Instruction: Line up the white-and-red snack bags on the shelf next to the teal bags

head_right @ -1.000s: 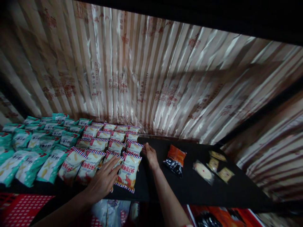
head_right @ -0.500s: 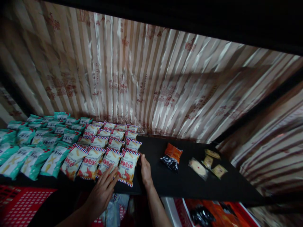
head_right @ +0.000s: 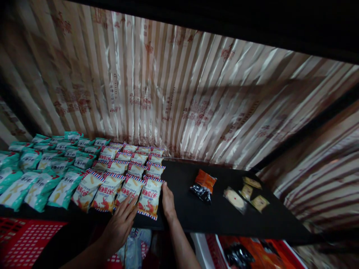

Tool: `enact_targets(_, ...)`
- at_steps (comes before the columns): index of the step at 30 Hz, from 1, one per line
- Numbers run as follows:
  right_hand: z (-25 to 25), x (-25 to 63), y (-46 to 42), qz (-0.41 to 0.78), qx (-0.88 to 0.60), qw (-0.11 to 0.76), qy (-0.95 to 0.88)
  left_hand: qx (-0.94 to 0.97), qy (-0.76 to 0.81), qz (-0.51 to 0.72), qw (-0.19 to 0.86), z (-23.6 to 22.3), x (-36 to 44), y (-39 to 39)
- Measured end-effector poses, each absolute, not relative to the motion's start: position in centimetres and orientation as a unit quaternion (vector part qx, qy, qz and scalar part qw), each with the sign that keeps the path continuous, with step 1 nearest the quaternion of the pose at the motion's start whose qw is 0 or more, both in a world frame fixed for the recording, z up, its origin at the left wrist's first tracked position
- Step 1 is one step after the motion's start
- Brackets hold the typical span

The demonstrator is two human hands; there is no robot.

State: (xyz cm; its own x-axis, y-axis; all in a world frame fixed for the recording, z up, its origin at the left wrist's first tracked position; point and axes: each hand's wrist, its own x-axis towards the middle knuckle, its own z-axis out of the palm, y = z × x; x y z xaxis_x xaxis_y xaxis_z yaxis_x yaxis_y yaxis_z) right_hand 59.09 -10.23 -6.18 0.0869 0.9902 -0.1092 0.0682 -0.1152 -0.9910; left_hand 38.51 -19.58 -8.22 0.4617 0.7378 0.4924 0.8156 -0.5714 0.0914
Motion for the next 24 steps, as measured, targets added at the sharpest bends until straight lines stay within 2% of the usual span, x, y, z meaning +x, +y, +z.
enact_targets(3, -6.2, 58.9, -10.2, 0.478, -0.571, 0.463, -0.481, -0.85, -0.456, -0.249, 0.081, -8.1, 38.6, -19.6)
enact_targets(9, -6.6, 58.9, -10.1, 0.442, -0.55, 0.549, -0.449, -0.852, -0.455, -0.246, 0.078, -8.3, 38.5, -19.8)
enact_targets(17, -6.1, 58.8, -9.8, 0.48, -0.53, 0.522, -0.465, -0.85, -0.458, -0.247, 0.081, -8.1, 38.7, -20.0)
enact_targets(24, -7.8, 58.8, -12.3, 0.477, -0.521, 0.581, -0.405, -0.844, -0.465, -0.25, 0.093, -8.2, 38.6, -20.5)
